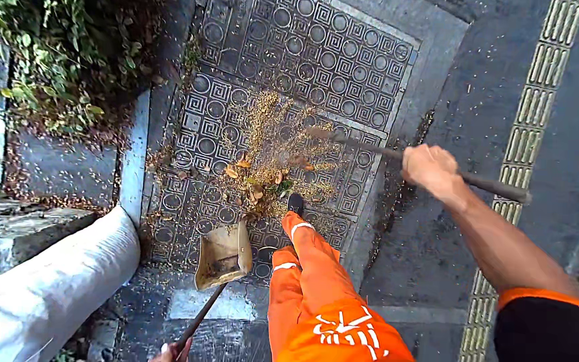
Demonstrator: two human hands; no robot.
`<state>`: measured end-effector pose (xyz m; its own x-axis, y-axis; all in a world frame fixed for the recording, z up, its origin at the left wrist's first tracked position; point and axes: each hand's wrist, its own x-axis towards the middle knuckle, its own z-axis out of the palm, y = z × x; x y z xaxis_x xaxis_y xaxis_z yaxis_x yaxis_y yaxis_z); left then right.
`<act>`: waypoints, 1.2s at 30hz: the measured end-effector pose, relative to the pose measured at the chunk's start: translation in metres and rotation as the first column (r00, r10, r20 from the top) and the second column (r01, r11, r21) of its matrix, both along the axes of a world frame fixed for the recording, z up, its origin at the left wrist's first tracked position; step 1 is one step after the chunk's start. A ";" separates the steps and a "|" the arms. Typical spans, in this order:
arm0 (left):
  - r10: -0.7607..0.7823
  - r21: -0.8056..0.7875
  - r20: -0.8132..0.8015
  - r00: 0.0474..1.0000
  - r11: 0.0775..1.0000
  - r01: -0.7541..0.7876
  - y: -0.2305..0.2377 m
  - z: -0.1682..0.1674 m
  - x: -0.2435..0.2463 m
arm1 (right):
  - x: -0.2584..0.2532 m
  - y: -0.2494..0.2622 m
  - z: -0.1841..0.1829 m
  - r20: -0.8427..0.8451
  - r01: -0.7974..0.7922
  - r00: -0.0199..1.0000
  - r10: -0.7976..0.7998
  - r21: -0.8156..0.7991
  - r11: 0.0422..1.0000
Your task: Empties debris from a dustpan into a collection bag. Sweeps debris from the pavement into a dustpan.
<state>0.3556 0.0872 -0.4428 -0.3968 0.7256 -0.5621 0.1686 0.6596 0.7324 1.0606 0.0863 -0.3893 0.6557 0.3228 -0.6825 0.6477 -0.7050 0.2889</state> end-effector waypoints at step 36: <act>-0.847 0.158 0.123 0.517 0.531 0.832 0.078 -0.036 0.138 | -0.128 -0.026 -0.012 -0.351 -0.148 0.930 0.108 -0.089 0.985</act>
<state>0.4936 0.1648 -0.4785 0.5108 0.7098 -0.4850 0.4902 0.2230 0.8426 0.9324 0.0600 -0.4016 0.3326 0.2968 -0.8951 0.8041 -0.5851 0.1048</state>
